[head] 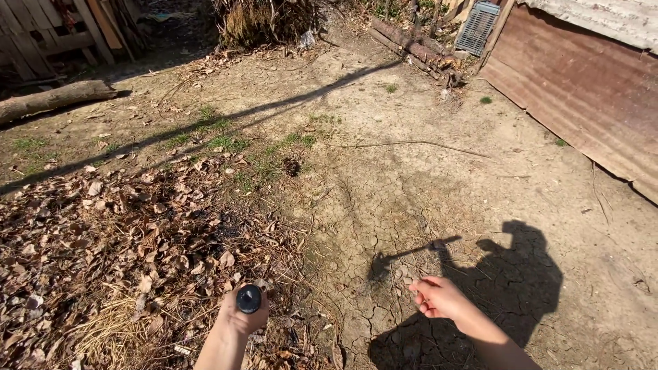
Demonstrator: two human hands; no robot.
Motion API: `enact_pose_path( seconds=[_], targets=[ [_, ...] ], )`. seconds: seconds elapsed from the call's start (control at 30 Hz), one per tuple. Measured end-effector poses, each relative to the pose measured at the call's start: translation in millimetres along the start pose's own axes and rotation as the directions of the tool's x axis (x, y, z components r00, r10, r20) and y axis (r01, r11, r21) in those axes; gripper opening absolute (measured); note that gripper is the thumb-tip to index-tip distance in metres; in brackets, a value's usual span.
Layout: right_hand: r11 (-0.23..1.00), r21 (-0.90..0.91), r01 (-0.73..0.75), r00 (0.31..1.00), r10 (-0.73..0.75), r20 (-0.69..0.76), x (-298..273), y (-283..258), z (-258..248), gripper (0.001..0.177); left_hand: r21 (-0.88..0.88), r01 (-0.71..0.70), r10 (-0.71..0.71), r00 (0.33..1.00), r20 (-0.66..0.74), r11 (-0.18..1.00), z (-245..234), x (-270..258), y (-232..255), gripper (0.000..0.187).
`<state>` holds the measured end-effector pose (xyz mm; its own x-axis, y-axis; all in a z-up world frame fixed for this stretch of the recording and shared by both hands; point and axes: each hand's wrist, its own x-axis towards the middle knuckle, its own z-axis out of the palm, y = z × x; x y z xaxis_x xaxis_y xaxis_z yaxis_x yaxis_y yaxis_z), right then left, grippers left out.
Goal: Raking dry leaves and clearing debris in a backyard using a garden rake.
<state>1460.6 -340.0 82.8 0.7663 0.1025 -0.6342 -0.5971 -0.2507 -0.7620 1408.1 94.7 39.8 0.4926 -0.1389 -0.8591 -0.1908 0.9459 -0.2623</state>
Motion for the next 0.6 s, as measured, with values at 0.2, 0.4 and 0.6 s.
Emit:
enact_pose_path(
  seconds=[0.2, 0.4, 0.6],
  targets=[
    [0.997, 0.073, -0.003, 0.992, 0.012, -0.124, 105, -39, -69, 0.020, 0.181, 0.011, -0.028, 0.995, 0.093, 0.983, 88, 96, -24, 0.032],
    [0.997, 0.073, -0.024, 0.995, 0.031, -0.098, 241, -117, -110, 0.022, -0.104, 0.034, -0.043, 0.995, -0.087, 0.994, 193, 189, -65, 0.039],
    [1.000, 0.005, -0.031, 0.993, 0.031, -0.111, 344, -247, -138, 0.013, 0.044, -0.008, 0.008, 1.000, -0.002, 0.999, 315, 255, -122, 0.019]
  ],
)
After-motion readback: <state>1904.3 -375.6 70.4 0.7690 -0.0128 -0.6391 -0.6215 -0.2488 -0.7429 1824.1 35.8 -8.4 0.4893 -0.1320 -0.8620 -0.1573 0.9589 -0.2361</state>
